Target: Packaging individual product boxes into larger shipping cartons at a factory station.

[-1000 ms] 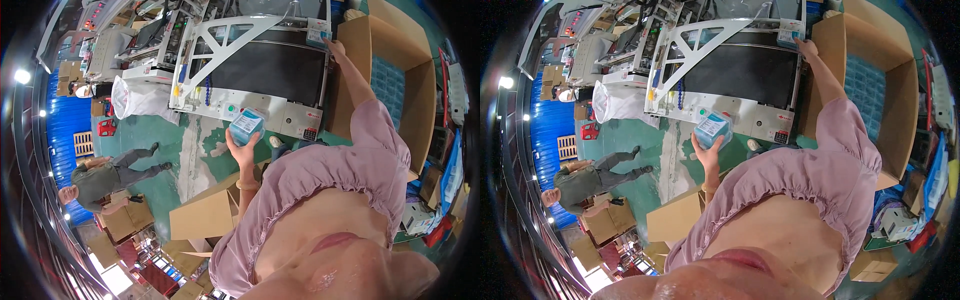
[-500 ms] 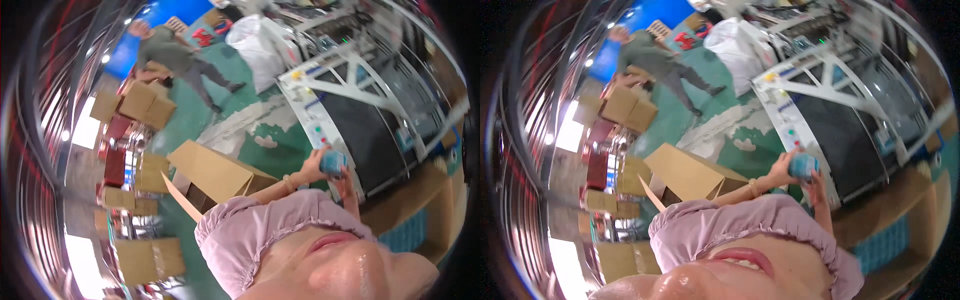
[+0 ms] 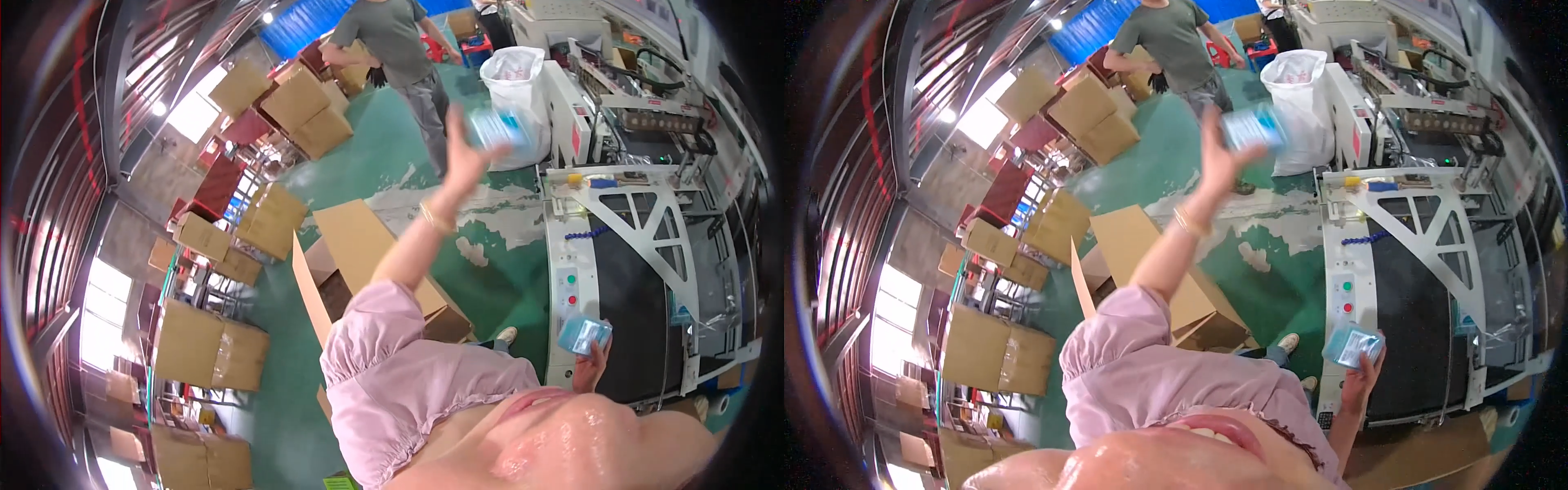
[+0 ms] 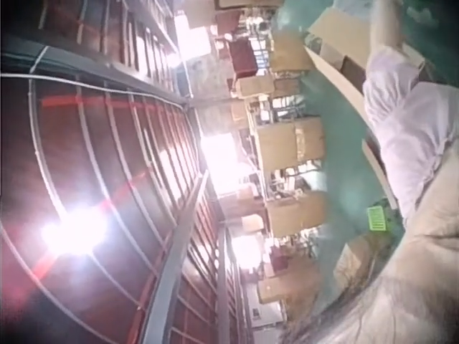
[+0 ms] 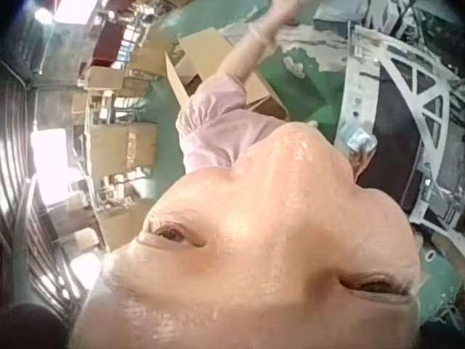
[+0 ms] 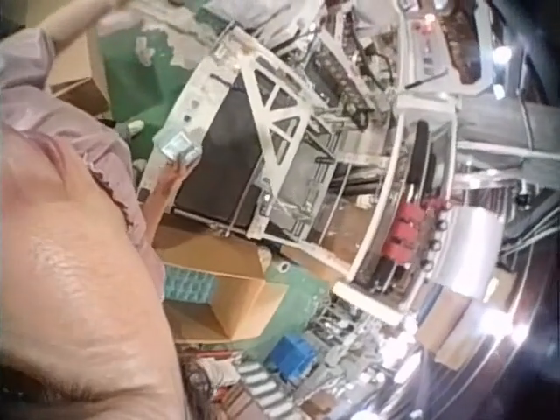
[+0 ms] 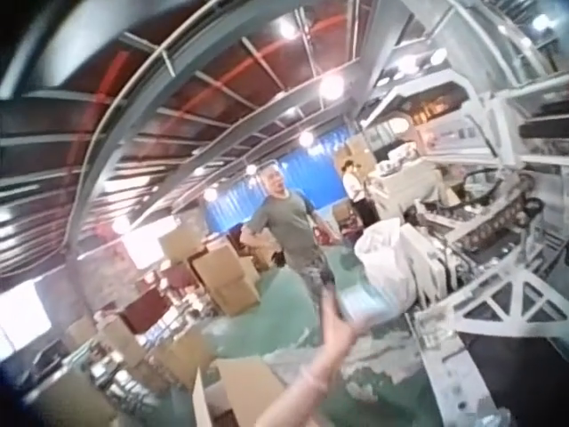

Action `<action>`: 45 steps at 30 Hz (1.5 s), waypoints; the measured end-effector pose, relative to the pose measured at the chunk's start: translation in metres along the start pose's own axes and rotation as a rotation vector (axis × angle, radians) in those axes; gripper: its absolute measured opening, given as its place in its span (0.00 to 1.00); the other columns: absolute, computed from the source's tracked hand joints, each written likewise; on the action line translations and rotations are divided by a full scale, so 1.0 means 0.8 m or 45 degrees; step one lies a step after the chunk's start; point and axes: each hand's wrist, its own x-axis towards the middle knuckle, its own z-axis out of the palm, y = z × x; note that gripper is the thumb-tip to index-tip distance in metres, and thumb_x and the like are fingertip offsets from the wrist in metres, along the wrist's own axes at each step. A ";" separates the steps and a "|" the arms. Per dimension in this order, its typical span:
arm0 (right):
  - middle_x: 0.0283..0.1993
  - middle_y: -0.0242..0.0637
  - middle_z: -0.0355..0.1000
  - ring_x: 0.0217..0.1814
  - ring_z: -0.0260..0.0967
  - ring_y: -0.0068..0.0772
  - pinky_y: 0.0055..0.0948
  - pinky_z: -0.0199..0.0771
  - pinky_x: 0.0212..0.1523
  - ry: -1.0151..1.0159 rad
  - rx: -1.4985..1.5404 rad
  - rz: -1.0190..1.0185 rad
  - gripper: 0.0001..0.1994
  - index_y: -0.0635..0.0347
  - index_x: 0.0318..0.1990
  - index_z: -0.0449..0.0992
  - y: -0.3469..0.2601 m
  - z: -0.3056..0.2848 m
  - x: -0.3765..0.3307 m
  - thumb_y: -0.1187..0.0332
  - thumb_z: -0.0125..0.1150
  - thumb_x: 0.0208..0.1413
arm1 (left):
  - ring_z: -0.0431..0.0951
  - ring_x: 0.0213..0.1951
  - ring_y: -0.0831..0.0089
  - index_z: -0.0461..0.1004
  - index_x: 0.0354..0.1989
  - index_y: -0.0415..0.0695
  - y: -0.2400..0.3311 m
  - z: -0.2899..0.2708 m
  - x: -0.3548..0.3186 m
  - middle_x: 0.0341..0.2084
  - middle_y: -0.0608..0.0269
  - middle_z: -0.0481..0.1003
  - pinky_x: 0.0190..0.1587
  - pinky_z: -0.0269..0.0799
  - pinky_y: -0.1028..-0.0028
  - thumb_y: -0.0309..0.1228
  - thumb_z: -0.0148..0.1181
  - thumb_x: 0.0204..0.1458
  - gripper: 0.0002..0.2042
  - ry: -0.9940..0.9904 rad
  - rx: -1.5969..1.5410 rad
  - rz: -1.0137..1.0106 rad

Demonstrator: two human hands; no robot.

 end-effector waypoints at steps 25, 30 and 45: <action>0.50 0.39 0.66 0.53 0.64 0.36 0.37 0.63 0.54 0.508 0.146 0.146 0.20 0.60 0.52 0.63 0.060 -0.003 0.018 0.63 0.48 0.53 | 0.68 0.44 0.60 0.27 0.63 0.49 -0.129 0.023 -0.088 0.48 0.44 0.61 0.41 0.69 0.64 0.26 0.71 0.29 0.58 -0.557 -0.532 -1.128; 0.49 0.36 0.66 0.51 0.64 0.33 0.36 0.62 0.52 0.685 -0.251 -0.169 0.19 0.58 0.52 0.63 -0.035 -0.014 0.031 0.61 0.45 0.55 | 0.69 0.45 0.63 0.42 0.61 0.47 -0.124 0.063 -0.131 0.49 0.52 0.62 0.38 0.70 0.65 0.25 0.66 0.35 0.44 -0.687 -0.396 -0.912; 0.48 0.52 0.64 0.48 0.64 0.48 0.41 0.65 0.47 1.931 -1.137 -0.290 0.40 0.69 0.50 0.62 -0.225 -0.300 0.070 0.43 0.62 0.37 | 0.69 0.43 0.64 0.43 0.63 0.51 -0.033 0.078 -0.272 0.46 0.56 0.64 0.42 0.68 0.63 0.21 0.62 0.39 0.42 -0.888 -0.641 -1.249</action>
